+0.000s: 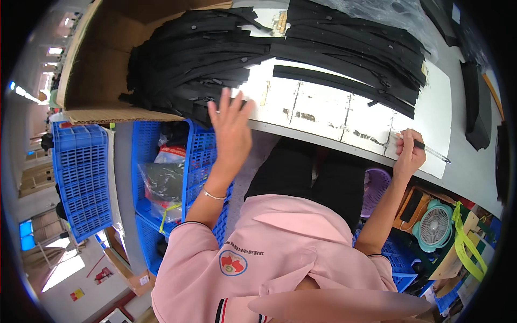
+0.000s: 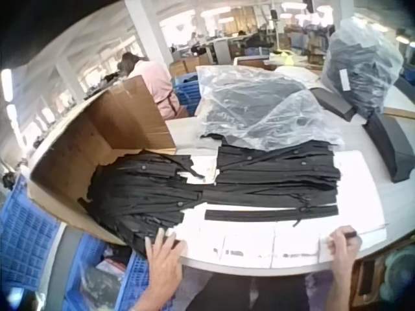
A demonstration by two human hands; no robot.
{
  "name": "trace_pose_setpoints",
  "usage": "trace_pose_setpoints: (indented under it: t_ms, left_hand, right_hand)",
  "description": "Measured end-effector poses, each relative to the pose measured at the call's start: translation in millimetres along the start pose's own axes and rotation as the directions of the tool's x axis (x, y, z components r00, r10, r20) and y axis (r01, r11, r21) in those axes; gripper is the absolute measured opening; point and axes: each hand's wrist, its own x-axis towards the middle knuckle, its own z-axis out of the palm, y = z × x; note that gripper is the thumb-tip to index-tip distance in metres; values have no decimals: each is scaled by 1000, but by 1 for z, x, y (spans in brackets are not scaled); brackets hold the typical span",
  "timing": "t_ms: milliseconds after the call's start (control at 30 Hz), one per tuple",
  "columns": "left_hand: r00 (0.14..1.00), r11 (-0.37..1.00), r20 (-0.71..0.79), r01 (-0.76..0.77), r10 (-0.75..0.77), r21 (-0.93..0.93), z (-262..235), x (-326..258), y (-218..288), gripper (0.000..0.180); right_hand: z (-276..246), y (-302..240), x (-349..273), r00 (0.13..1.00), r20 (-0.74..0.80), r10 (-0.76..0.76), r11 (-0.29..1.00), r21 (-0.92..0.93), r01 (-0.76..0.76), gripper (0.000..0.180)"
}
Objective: Writing identification marks on black fabric components using a white pen on a workbench.
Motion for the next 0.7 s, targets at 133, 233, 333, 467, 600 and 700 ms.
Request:
trace_pose_setpoints:
  t_ms: [133,233,333,467,600,700]
  left_hand:
    - [996,996,-62,67,-63,63,-3,2,-29,47]
    - [995,999,-92,41,-41,4,4,6,-29,31]
    - [992,999,-125,31,-35,-30,8,17,-20,16]
    - [993,997,-117,-31,22,-75,8,36,-5,16]
    - [985,950,-98,-165,143,-267,23,62,38,15]
    - [982,844,16,-155,190,-514,45,76,86,21]
  right_hand:
    - [-1,-2,-2,1000,-22,12,1000,1,-12,16]
    - [6,-8,-3,998,-55,21,999,27,-19,14]
    - [7,-10,-3,1000,-17,20,1000,21,-20,14]
    - [14,-17,-3,999,-8,-35,999,26,35,17]
    - [10,-19,-3,1000,-18,-7,995,100,9,15]
    - [14,-30,-7,1000,-20,-22,999,38,23,19]
